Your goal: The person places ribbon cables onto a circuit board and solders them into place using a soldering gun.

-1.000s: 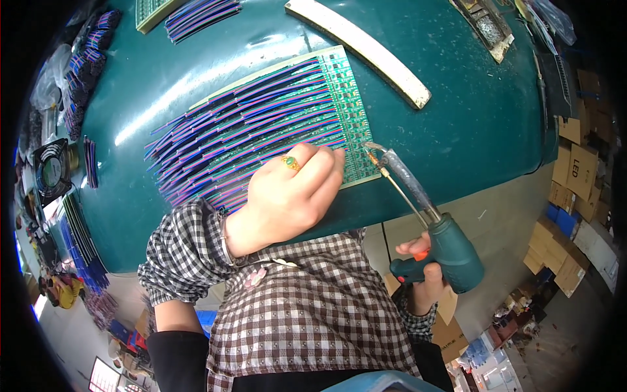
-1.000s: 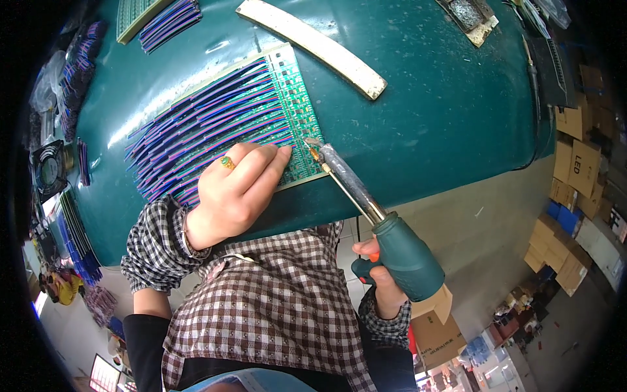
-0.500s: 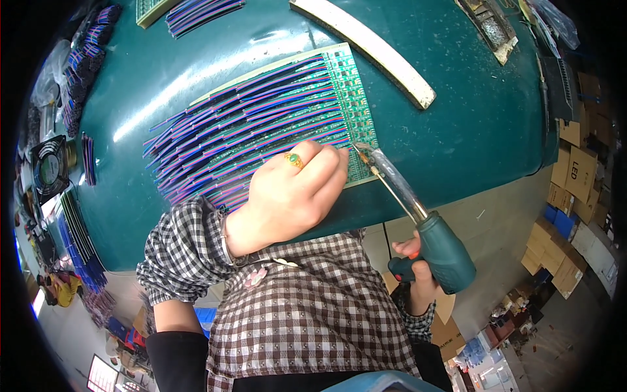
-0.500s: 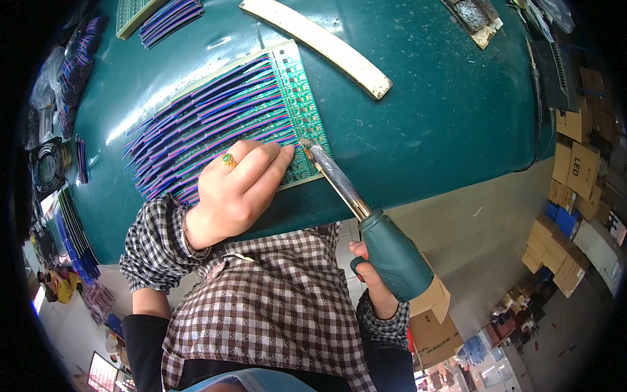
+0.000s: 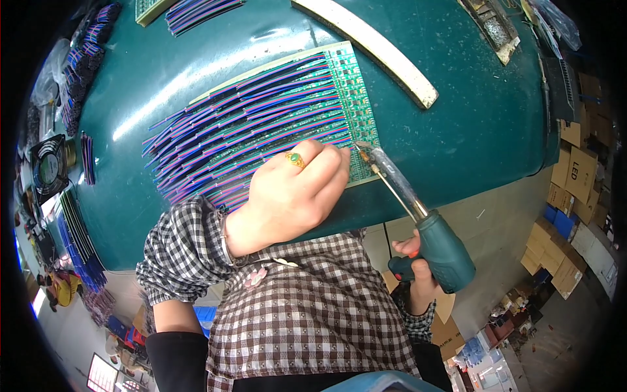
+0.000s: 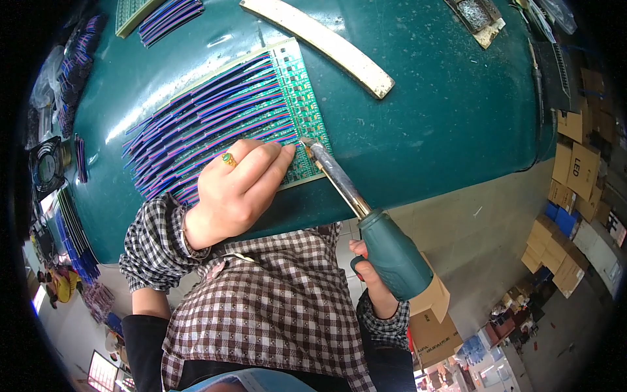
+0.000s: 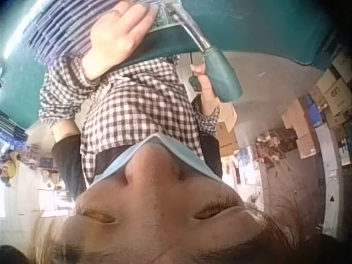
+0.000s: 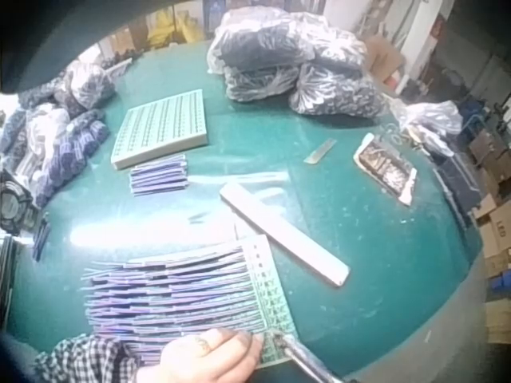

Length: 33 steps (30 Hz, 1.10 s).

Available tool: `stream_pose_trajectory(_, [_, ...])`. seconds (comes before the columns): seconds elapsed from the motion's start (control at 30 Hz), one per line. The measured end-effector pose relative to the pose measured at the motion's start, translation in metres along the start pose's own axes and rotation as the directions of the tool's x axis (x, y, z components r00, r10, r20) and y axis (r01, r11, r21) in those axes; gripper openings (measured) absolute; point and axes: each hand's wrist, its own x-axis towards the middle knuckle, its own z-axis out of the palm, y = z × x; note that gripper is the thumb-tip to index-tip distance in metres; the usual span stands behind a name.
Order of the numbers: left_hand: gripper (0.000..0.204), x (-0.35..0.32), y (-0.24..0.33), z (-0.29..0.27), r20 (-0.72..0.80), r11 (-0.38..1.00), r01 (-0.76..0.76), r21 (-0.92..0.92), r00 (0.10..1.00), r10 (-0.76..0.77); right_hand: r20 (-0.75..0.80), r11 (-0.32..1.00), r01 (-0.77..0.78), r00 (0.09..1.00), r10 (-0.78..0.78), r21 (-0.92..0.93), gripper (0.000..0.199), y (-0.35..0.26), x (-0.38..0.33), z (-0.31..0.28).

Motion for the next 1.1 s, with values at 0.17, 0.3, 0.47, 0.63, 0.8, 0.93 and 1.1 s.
stream_pose_trajectory(0.17, [0.036,0.001,0.000,-0.001,0.011,1.000,0.011,-0.018,1.000,-0.011,-0.018,0.999,0.051,0.999,-0.051,0.003,0.062,0.001,0.000,-0.002])
stream_pose_trajectory(0.3, [0.035,0.001,0.000,-0.002,0.011,1.000,0.006,-0.008,1.000,-0.006,-0.025,0.998,0.042,0.999,-0.043,-0.052,0.063,-0.002,0.000,0.000])
stream_pose_trajectory(0.47, [0.033,-0.001,-0.007,0.009,-0.088,0.994,-0.074,0.075,0.993,0.081,-0.062,0.995,0.015,0.998,-0.021,-0.095,0.063,-0.008,0.000,0.002])
stream_pose_trajectory(0.63, [0.032,-0.001,-0.007,0.009,-0.083,0.994,-0.076,0.078,0.993,0.083,-0.040,1.000,0.011,0.999,-0.011,-0.020,0.064,-0.003,-0.002,0.000])
stream_pose_trajectory(0.8, [0.031,-0.002,-0.007,0.010,-0.094,0.995,-0.066,0.074,0.993,0.073,-0.028,1.000,0.006,1.000,-0.006,-0.008,0.062,-0.002,-0.002,0.001])
stream_pose_trajectory(0.93, [0.031,-0.001,-0.006,0.011,-0.105,0.995,-0.065,0.076,0.992,0.072,-0.036,1.000,0.010,0.999,-0.010,-0.001,0.062,-0.002,-0.002,0.001])
stream_pose_trajectory(1.1, [0.030,-0.002,-0.006,0.011,-0.098,0.996,-0.057,0.066,0.993,0.063,-0.057,1.000,0.007,0.998,-0.007,-0.002,0.062,-0.002,-0.002,0.003])
